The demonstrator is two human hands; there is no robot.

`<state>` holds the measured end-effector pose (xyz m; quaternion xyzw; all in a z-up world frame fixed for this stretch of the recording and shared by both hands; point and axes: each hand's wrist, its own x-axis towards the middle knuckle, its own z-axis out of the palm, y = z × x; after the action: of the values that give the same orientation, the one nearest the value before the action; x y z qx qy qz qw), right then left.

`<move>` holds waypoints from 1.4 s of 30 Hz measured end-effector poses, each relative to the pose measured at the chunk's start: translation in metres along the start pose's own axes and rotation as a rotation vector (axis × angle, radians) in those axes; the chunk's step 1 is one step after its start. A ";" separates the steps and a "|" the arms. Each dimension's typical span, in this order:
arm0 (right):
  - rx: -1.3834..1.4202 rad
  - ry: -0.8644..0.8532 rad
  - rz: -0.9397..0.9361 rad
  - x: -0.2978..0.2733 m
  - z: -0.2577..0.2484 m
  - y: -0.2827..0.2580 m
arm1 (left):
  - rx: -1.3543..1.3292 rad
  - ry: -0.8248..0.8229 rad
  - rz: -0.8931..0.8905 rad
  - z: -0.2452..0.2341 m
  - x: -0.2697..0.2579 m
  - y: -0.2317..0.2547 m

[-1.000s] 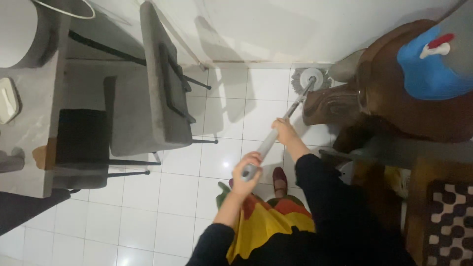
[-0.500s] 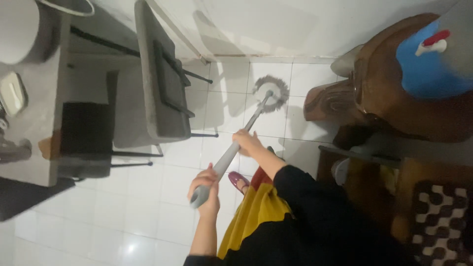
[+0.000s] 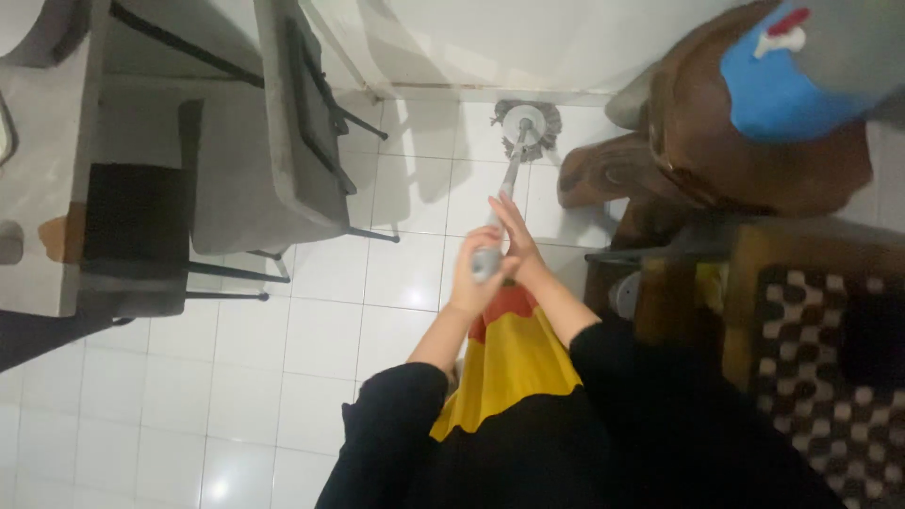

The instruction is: The recorder is mopping a tiled floor around a table and chairs.

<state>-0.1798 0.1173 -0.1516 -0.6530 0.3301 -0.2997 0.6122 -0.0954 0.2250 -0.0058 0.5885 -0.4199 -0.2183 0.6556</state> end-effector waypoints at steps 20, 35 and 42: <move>-0.291 0.679 -0.365 -0.387 0.042 -0.228 | 0.316 -1.195 0.457 0.027 -0.165 0.028; -0.314 0.711 -0.268 -0.351 0.059 -0.162 | 0.592 -0.960 0.654 0.044 -0.178 -0.109; -0.116 0.686 -0.541 -0.420 0.025 -0.187 | 0.306 -1.266 0.337 0.057 -0.252 -0.046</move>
<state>-0.4010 0.4734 0.0381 -0.6120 0.3475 -0.6296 0.3291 -0.2710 0.3780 -0.1260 0.3596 -0.8356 -0.3540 0.2172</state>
